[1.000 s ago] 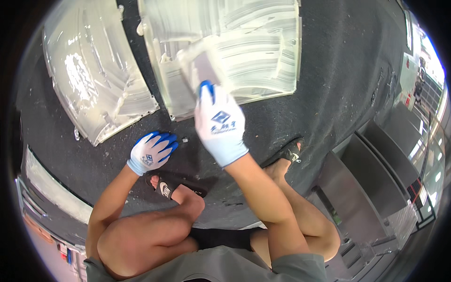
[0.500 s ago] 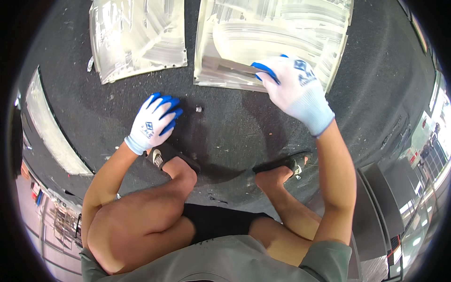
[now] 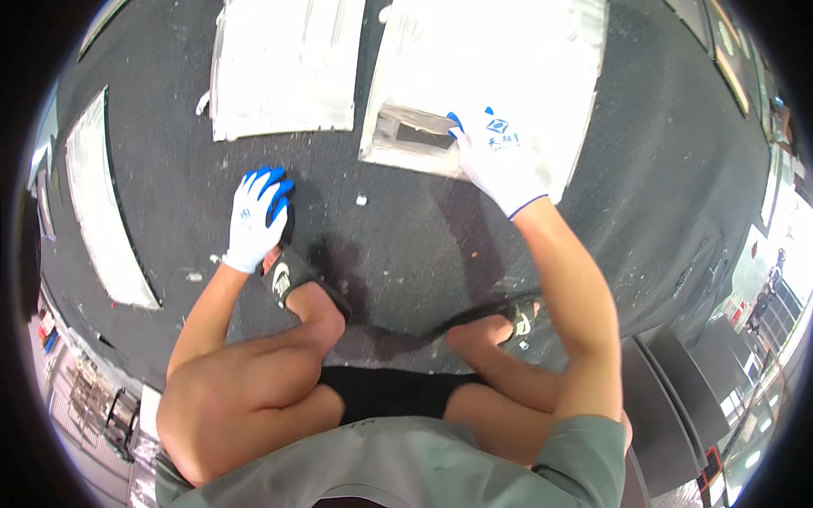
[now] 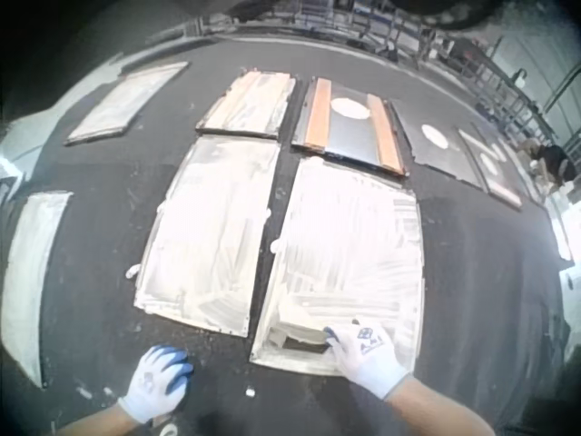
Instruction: The person applies a white paste-like compound to several rectangular panels laid on a dark work surface using a small spatula. They spread the material evenly across each panel, moving from one to the next in sequence.
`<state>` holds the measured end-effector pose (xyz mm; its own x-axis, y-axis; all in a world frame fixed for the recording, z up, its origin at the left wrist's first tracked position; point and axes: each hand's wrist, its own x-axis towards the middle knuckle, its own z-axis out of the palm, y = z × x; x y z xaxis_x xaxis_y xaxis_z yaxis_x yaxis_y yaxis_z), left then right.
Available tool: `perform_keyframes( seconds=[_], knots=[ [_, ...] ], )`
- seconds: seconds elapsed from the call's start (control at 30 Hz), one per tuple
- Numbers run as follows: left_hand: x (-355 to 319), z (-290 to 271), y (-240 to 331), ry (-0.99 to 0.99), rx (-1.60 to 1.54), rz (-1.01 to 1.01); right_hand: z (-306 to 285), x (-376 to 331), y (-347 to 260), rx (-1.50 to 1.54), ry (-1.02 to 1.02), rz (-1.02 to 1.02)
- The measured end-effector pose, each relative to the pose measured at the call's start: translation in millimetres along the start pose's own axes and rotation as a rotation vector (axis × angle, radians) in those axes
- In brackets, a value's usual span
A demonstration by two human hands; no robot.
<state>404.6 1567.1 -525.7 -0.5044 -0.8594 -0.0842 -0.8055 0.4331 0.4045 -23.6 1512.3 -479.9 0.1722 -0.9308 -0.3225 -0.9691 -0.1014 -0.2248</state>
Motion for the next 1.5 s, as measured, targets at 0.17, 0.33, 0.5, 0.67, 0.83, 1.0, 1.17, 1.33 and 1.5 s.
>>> perform_keyframes(
  seconds=[0.17,0.33,0.5,0.67,0.83,1.0,1.17,1.33,1.5],
  knots=[
    [-4,1,-1,-0.053,-0.026,-0.125,-19,16,19,0.140,0.155,0.188],
    [9,-3,-17,-0.314,-0.338,-0.467,5,11,16,-0.015,0.215,-0.040],
    [39,-3,-23,-0.588,-0.687,-0.834,-9,101,85,0.019,0.158,0.188],
    [52,-8,-25,-0.662,-0.682,-0.921,-84,192,132,-0.111,0.341,0.356],
    [50,-8,-23,-0.635,-0.698,-0.931,-113,220,148,-0.220,0.534,0.314],
    [47,-7,-25,-0.623,-0.731,-0.906,-66,219,159,-0.241,0.651,0.244],
    [33,2,-31,-0.558,-0.857,-0.940,10,101,98,-0.135,0.550,-0.051],
    [13,11,-35,-0.469,-0.991,-0.886,3,-48,41,-0.030,0.255,-0.144],
    [21,12,-38,-0.506,-0.941,-0.948,-27,-49,55,0.176,0.057,-0.020]
  ],
)
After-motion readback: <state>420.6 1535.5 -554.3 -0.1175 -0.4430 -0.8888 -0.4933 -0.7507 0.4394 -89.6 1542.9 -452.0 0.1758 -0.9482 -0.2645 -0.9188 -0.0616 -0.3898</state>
